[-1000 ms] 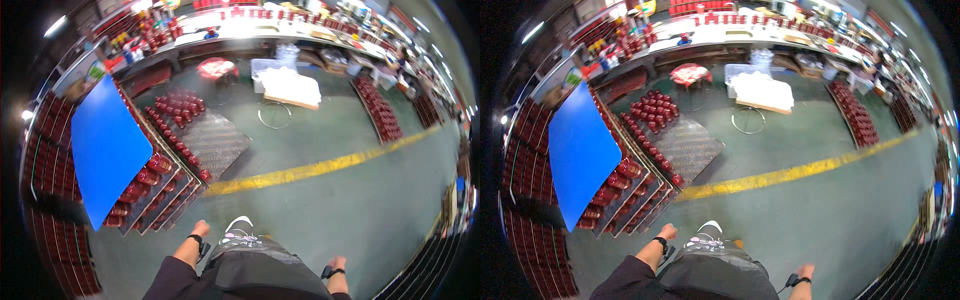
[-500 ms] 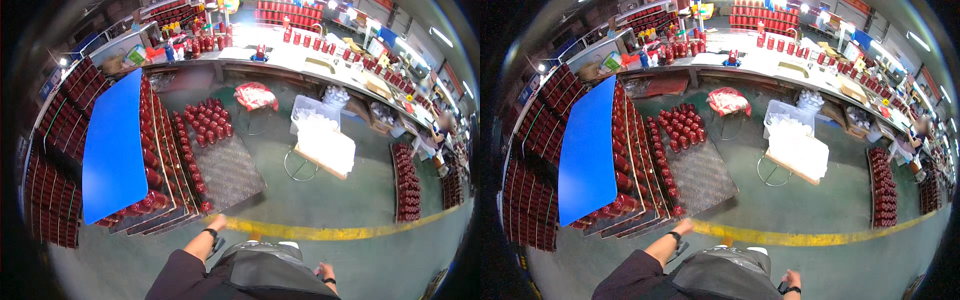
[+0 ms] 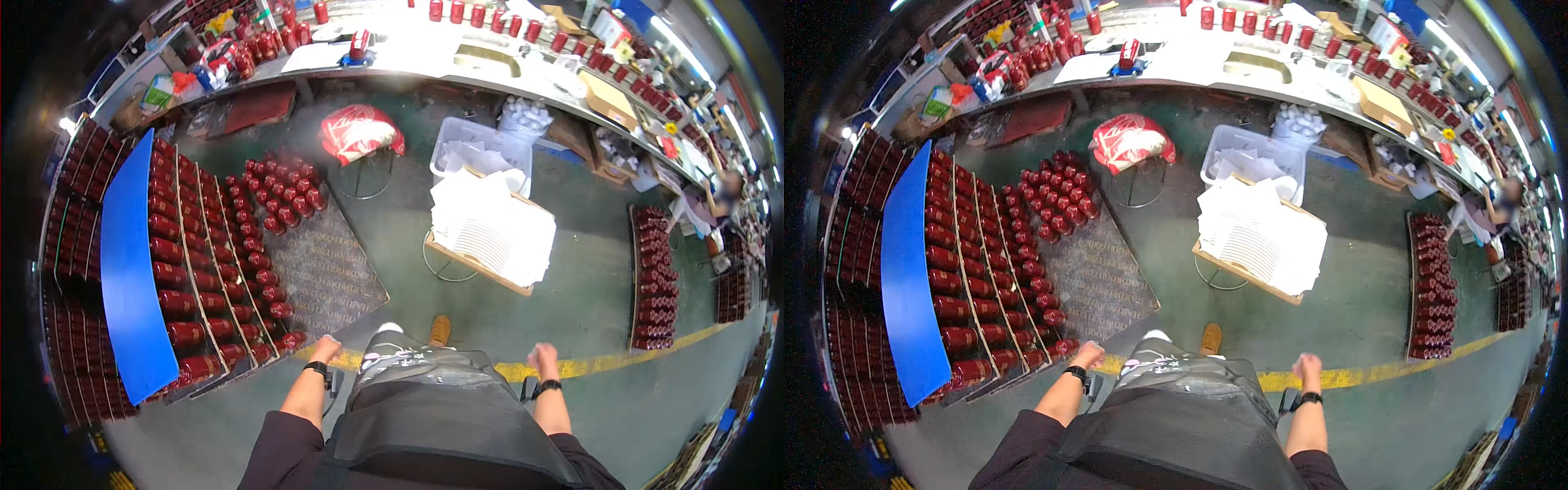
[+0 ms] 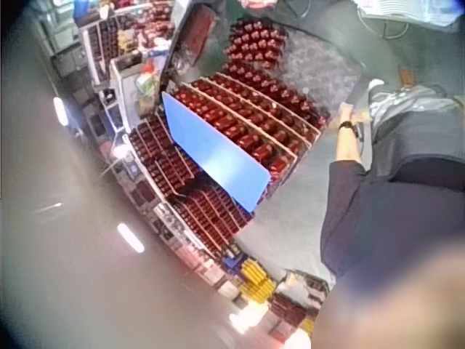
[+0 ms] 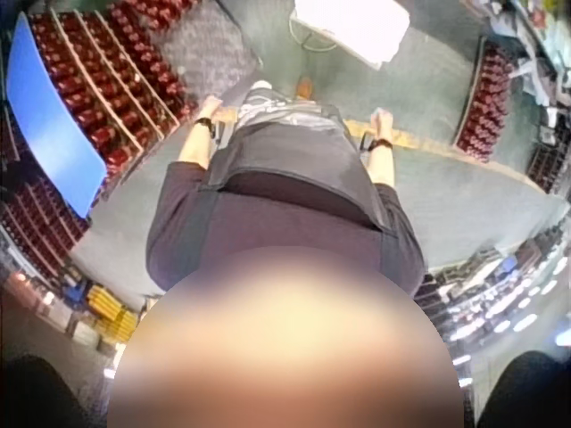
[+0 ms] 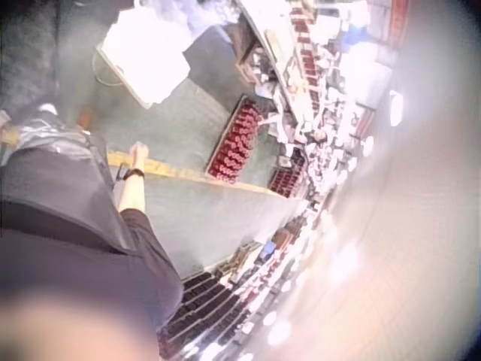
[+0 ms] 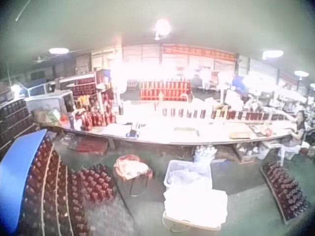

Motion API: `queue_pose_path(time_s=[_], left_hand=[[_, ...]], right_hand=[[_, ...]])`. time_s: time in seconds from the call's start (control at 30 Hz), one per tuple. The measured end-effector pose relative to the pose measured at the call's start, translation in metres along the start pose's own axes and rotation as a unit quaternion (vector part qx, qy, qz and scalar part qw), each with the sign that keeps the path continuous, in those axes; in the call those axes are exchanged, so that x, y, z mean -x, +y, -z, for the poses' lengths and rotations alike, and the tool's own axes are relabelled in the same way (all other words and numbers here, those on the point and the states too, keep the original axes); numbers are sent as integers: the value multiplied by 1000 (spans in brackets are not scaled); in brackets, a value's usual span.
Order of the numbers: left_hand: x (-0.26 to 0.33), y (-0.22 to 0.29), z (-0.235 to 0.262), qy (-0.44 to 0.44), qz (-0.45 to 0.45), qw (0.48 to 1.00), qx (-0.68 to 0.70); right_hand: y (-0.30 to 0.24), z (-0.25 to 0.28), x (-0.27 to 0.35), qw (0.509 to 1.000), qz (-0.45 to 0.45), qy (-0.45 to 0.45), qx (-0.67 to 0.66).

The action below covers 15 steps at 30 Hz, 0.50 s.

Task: Applying labels and smoothing them onto red bottles on an assembly line.

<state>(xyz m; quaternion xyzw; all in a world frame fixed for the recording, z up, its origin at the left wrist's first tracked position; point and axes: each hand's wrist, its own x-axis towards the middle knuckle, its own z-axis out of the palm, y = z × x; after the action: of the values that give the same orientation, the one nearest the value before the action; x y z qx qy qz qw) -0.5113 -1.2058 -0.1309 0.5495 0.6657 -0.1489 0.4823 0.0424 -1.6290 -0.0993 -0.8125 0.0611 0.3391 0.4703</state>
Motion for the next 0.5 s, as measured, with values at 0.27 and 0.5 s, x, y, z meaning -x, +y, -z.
queue_pose_path(time_s=[0.27,0.5], left_hand=[[-9,26,42,14,57,998,-1],[-105,78,122,-44,82,995,-27]], right_hand=[[-202,-129,-145,996,57,-69,-12],[-200,-271,-245,925,267,-258,80]])
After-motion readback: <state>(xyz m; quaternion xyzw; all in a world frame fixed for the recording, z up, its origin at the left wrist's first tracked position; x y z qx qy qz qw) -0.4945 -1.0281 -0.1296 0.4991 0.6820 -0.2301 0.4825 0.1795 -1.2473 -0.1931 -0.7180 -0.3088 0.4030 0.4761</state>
